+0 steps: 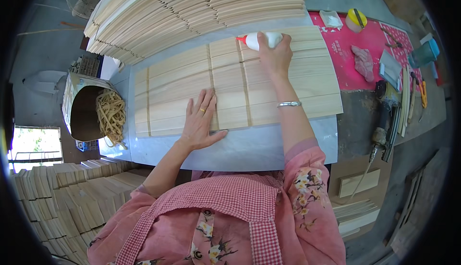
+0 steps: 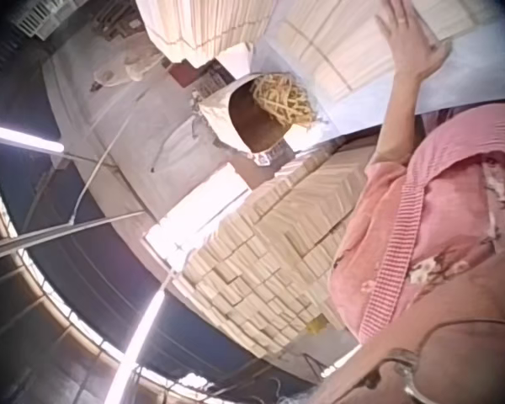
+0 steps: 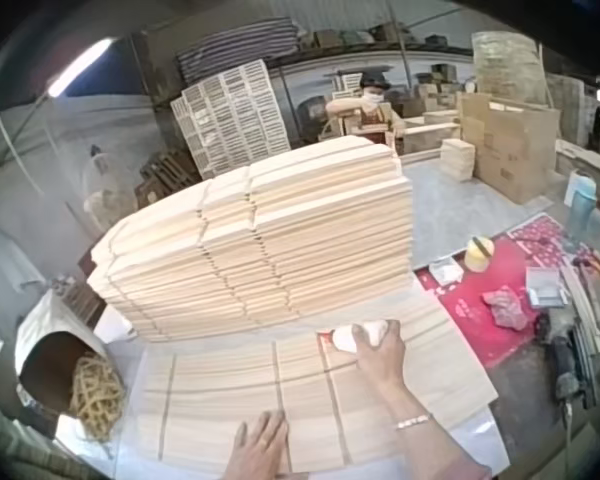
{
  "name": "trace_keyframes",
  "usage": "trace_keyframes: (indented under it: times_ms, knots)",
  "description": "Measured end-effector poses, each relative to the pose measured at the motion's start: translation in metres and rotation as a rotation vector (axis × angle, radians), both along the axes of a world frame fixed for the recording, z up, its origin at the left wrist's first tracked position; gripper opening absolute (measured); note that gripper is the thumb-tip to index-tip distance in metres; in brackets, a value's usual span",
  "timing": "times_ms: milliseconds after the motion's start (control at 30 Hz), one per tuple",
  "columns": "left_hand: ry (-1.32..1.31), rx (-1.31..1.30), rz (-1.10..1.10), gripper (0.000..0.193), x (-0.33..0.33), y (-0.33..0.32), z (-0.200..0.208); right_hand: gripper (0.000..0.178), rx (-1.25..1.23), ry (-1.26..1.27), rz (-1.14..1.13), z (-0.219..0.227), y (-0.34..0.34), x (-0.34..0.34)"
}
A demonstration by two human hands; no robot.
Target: Assemble small wooden frames or boxes using glue and a pneumatic nail gun.
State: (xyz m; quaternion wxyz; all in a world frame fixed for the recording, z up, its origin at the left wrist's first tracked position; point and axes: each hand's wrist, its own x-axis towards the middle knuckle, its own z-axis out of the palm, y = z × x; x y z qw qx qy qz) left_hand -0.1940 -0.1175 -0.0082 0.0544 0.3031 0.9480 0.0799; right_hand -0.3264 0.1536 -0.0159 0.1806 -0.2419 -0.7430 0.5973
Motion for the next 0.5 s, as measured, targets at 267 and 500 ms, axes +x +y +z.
trace_keyframes:
  times_ms: [267, 500]
  knots:
    - [0.027, 0.013, 0.0, 0.104, 0.001, -0.004, -0.007, 0.06, 0.098, -0.056, -0.005, 0.016, -0.008, 0.018]
    - [0.067, 0.004, 0.02, 0.104, 0.003, -0.005, -0.014, 0.053, 0.271, -0.043, -0.003, 0.015, 0.004, 0.091]
